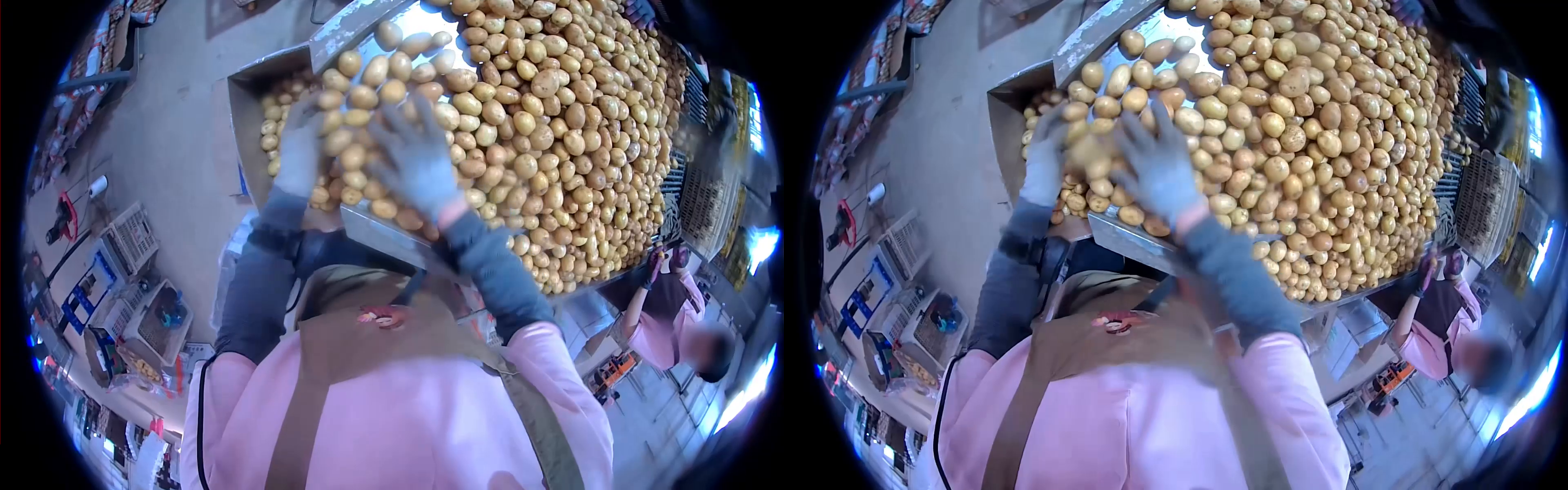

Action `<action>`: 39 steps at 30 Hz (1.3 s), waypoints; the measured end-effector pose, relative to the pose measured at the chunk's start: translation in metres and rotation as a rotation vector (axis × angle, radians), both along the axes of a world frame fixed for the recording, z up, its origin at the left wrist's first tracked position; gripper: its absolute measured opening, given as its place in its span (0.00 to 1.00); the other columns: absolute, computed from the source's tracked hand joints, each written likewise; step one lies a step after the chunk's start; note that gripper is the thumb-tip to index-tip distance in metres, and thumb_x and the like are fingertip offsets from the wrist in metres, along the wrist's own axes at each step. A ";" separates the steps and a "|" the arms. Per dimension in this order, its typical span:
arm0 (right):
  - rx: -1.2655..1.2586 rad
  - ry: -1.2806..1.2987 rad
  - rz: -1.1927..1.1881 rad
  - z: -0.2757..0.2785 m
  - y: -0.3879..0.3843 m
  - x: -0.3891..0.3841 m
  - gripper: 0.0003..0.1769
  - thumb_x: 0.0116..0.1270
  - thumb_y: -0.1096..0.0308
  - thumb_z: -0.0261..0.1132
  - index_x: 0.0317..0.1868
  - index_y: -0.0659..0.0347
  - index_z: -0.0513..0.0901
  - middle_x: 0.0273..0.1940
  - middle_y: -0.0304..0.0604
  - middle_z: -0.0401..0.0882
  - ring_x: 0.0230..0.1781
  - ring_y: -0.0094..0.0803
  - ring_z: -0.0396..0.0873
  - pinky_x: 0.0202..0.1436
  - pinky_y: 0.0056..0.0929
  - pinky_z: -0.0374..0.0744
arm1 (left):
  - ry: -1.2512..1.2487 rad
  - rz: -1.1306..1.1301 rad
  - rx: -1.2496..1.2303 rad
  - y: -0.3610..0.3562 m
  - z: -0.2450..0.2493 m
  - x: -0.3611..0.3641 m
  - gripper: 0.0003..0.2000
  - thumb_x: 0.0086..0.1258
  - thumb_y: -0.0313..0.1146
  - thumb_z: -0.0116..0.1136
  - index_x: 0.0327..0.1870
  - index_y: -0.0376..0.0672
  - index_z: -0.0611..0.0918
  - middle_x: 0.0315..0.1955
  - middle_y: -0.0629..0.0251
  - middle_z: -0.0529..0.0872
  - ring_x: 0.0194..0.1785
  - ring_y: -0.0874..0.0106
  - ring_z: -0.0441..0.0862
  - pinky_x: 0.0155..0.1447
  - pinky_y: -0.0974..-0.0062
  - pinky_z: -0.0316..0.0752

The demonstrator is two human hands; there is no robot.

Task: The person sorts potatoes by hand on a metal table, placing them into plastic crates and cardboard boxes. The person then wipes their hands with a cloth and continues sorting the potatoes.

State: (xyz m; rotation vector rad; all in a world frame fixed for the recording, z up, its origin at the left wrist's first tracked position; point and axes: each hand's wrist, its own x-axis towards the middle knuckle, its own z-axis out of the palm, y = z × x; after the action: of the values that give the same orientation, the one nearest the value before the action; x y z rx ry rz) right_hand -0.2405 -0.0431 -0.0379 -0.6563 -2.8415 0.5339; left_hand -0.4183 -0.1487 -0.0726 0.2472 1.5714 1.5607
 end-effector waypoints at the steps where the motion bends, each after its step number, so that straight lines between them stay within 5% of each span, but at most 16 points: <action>1: -0.005 -0.077 -0.030 0.009 -0.025 0.024 0.35 0.58 0.51 0.73 0.66 0.51 0.78 0.69 0.45 0.71 0.74 0.67 0.61 0.73 0.63 0.65 | -0.014 -0.075 0.028 -0.009 0.001 -0.003 0.21 0.76 0.33 0.56 0.67 0.38 0.75 0.65 0.60 0.75 0.69 0.68 0.71 0.72 0.69 0.69; 6: -0.058 -0.254 -0.104 -0.007 -0.093 0.074 0.35 0.65 0.57 0.69 0.71 0.58 0.73 0.73 0.47 0.68 0.79 0.52 0.59 0.79 0.60 0.56 | 0.278 -0.223 -0.008 -0.027 -0.028 -0.008 0.20 0.74 0.33 0.59 0.66 0.39 0.77 0.60 0.59 0.79 0.65 0.70 0.75 0.69 0.73 0.71; 10: -0.176 0.017 0.142 -0.016 -0.044 0.043 0.25 0.68 0.61 0.63 0.64 0.60 0.79 0.66 0.49 0.75 0.70 0.54 0.71 0.69 0.51 0.72 | 0.155 -0.225 -0.241 -0.008 -0.033 -0.013 0.17 0.72 0.31 0.62 0.59 0.37 0.81 0.51 0.62 0.84 0.56 0.72 0.80 0.62 0.75 0.74; 11: -0.184 0.229 0.139 -0.016 -0.026 0.036 0.16 0.65 0.63 0.64 0.51 0.60 0.83 0.53 0.50 0.81 0.57 0.52 0.79 0.57 0.48 0.79 | 0.074 -0.202 -0.171 -0.010 -0.034 -0.020 0.16 0.72 0.31 0.62 0.58 0.38 0.82 0.49 0.63 0.85 0.55 0.72 0.80 0.61 0.75 0.75; 12: -0.291 -0.349 0.061 0.019 0.002 0.012 0.10 0.60 0.66 0.67 0.41 0.58 0.81 0.40 0.48 0.81 0.45 0.49 0.82 0.48 0.48 0.79 | -0.011 -0.184 -0.098 -0.012 -0.037 -0.029 0.15 0.72 0.31 0.62 0.56 0.38 0.83 0.47 0.64 0.85 0.53 0.73 0.81 0.59 0.75 0.75; 13: -0.207 0.046 -0.060 0.014 0.028 0.019 0.08 0.56 0.67 0.67 0.36 0.55 0.79 0.33 0.45 0.78 0.37 0.47 0.81 0.41 0.49 0.78 | 0.087 -0.300 -0.065 -0.017 -0.043 -0.041 0.14 0.71 0.31 0.63 0.55 0.37 0.84 0.48 0.64 0.85 0.52 0.73 0.80 0.58 0.76 0.75; 15: -0.141 -0.028 -0.309 -0.014 0.103 0.011 0.08 0.59 0.67 0.66 0.39 0.56 0.82 0.39 0.46 0.82 0.40 0.49 0.80 0.45 0.50 0.78 | -0.015 -0.270 -0.088 -0.015 -0.037 -0.038 0.15 0.73 0.32 0.62 0.57 0.36 0.82 0.51 0.64 0.85 0.55 0.75 0.81 0.60 0.78 0.75; 16: 0.125 0.245 -0.267 -0.024 0.130 0.004 0.12 0.61 0.68 0.66 0.46 0.55 0.85 0.44 0.47 0.83 0.45 0.50 0.80 0.49 0.48 0.79 | -0.066 -0.255 -0.104 -0.016 -0.034 -0.036 0.16 0.73 0.32 0.62 0.58 0.36 0.82 0.52 0.63 0.85 0.56 0.76 0.81 0.62 0.78 0.76; 20: 0.074 -0.215 -0.156 -0.037 0.170 -0.056 0.18 0.64 0.63 0.67 0.54 0.50 0.85 0.50 0.48 0.83 0.49 0.48 0.82 0.53 0.45 0.81 | 0.172 -0.183 -0.107 -0.009 -0.022 -0.015 0.15 0.75 0.34 0.60 0.57 0.36 0.83 0.50 0.67 0.85 0.54 0.78 0.80 0.59 0.76 0.75; 22: -0.328 -0.317 -0.268 -0.013 0.174 -0.065 0.25 0.69 0.56 0.63 0.65 0.47 0.81 0.68 0.55 0.75 0.75 0.54 0.63 0.77 0.44 0.63 | 0.494 -0.212 -0.222 -0.010 -0.004 -0.004 0.14 0.74 0.32 0.59 0.57 0.40 0.83 0.50 0.62 0.85 0.55 0.68 0.81 0.61 0.70 0.75; 23: -0.482 -0.401 -0.322 -0.023 0.192 -0.067 0.28 0.66 0.57 0.66 0.68 0.43 0.79 0.71 0.53 0.71 0.75 0.52 0.63 0.77 0.52 0.60 | 0.738 -0.217 -0.238 -0.009 0.005 0.004 0.15 0.72 0.31 0.60 0.58 0.39 0.82 0.51 0.60 0.85 0.55 0.64 0.82 0.62 0.69 0.75; 26: 0.075 0.067 -0.383 -0.008 0.134 -0.008 0.17 0.64 0.62 0.67 0.53 0.53 0.83 0.49 0.47 0.81 0.47 0.46 0.81 0.54 0.47 0.79 | 1.248 -0.360 -0.091 -0.007 -0.005 0.009 0.15 0.69 0.31 0.59 0.55 0.45 0.84 0.47 0.59 0.87 0.54 0.60 0.82 0.58 0.63 0.76; 30: 0.234 0.114 -0.293 -0.016 0.027 0.062 0.15 0.62 0.61 0.68 0.48 0.54 0.81 0.46 0.47 0.78 0.51 0.49 0.75 0.60 0.50 0.72 | 1.427 -0.744 -0.331 0.014 -0.002 0.029 0.15 0.68 0.34 0.59 0.56 0.47 0.84 0.45 0.61 0.87 0.50 0.61 0.85 0.53 0.61 0.78; 32: -0.080 -0.294 -0.267 0.008 -0.019 0.064 0.16 0.61 0.63 0.68 0.50 0.55 0.82 0.52 0.50 0.77 0.55 0.53 0.73 0.62 0.52 0.70 | 1.516 -0.861 -0.435 0.034 -0.003 0.035 0.16 0.70 0.37 0.57 0.57 0.49 0.83 0.45 0.61 0.88 0.47 0.59 0.87 0.49 0.60 0.81; 34: 0.029 -0.009 -0.357 0.002 -0.065 0.080 0.20 0.62 0.64 0.68 0.55 0.60 0.82 0.60 0.54 0.75 0.59 0.55 0.72 0.65 0.52 0.69 | 1.437 -0.943 -0.387 0.049 -0.003 0.024 0.16 0.72 0.41 0.56 0.57 0.50 0.82 0.43 0.58 0.89 0.44 0.58 0.89 0.45 0.57 0.82; 39: -0.449 0.362 -0.582 0.010 -0.058 0.099 0.22 0.63 0.72 0.65 0.59 0.64 0.81 0.63 0.58 0.74 0.65 0.54 0.71 0.69 0.45 0.70 | 0.951 -0.708 -0.196 0.046 0.053 0.040 0.20 0.72 0.48 0.60 0.61 0.50 0.82 0.40 0.58 0.89 0.44 0.60 0.88 0.47 0.59 0.81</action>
State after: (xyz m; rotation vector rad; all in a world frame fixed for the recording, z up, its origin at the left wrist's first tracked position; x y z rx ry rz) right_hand -0.1419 -0.1007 -0.0281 -1.2512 -2.0644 1.0516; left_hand -0.3783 -0.1027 -0.0192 1.4167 1.9761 0.7134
